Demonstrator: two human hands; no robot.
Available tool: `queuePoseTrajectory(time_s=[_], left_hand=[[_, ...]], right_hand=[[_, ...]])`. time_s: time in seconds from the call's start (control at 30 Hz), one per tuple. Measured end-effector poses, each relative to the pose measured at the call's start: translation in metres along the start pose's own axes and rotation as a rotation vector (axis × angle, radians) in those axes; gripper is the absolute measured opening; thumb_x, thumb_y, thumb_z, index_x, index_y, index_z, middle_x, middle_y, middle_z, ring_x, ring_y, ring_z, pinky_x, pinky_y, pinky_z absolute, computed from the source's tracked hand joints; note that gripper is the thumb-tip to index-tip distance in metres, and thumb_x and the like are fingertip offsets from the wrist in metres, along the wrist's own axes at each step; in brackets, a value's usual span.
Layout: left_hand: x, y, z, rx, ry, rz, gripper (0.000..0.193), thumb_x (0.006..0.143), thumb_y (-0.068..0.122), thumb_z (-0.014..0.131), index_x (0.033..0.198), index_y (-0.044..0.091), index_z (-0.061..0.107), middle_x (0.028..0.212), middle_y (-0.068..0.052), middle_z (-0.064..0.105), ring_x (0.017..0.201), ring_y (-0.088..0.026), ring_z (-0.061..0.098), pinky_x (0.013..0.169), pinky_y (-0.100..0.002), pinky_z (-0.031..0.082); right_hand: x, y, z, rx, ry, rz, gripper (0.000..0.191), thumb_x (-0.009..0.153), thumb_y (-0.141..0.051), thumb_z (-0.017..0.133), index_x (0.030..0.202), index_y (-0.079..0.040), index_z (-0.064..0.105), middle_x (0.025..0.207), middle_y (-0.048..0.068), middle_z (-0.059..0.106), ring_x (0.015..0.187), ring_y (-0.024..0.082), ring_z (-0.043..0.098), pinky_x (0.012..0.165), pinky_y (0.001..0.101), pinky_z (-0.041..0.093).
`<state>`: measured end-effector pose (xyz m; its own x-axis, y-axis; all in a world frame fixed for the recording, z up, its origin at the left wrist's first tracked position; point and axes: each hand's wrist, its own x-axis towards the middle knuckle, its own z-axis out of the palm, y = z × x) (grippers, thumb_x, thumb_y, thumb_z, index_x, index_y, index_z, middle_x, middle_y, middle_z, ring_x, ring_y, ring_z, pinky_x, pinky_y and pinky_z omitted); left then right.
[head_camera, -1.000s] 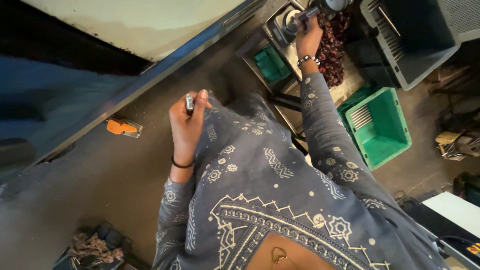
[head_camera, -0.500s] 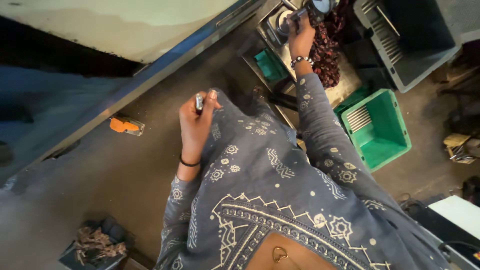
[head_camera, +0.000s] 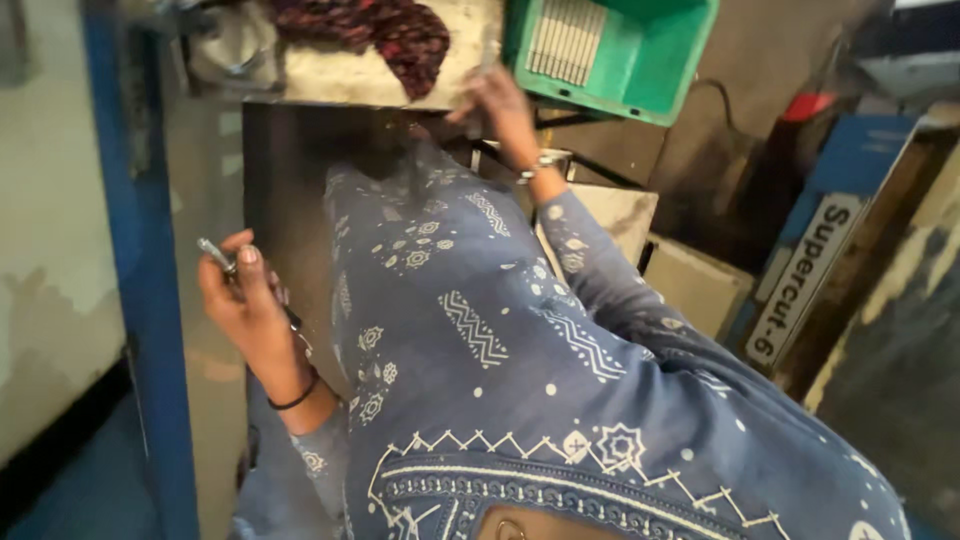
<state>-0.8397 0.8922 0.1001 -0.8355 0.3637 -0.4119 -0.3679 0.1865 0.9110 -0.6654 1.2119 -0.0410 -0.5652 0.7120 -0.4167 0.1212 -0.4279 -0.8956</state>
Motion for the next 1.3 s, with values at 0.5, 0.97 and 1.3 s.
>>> queuePoseTrajectory(time_s=[0.5,0.97,1.3], left_hand=[[0.004,0.024,0.078,0.191,-0.240,-0.007,0.047,0.112,0.042,0.046,0.130,0.002,0.061,0.085,0.000,0.058,0.073,-0.006,0.053,0.064,-0.022,0.040],[-0.025,-0.017,0.094,-0.331,0.038,-0.180,0.081,0.102,0.068,0.032,0.142,0.001,0.056,0.105,-0.009,0.068,0.092,-0.018,0.063,0.086,-0.033,0.051],[-0.083,-0.085,0.027,-0.954,0.255,0.206,0.035,0.113,0.027,0.046,0.129,-0.003,0.057,0.112,-0.014,0.067,0.115,-0.028,0.065,0.105,-0.040,0.051]], right_hand=[[0.061,-0.014,-0.165,-0.383,0.566,0.367,0.010,0.091,-0.006,0.061,0.099,-0.006,0.066,0.076,0.010,0.071,0.063,0.024,0.070,0.052,0.0364,0.052],[0.091,-0.002,-0.139,-0.480,0.323,-0.397,0.010,0.095,-0.004,0.064,0.101,-0.004,0.073,0.094,0.008,0.075,0.090,0.020,0.070,0.082,0.0336,0.055],[-0.105,0.002,0.132,-0.439,-1.370,0.168,0.041,0.096,-0.015,0.067,0.134,-0.003,0.057,0.118,0.003,0.069,0.105,0.011,0.066,0.090,0.0275,0.055]])
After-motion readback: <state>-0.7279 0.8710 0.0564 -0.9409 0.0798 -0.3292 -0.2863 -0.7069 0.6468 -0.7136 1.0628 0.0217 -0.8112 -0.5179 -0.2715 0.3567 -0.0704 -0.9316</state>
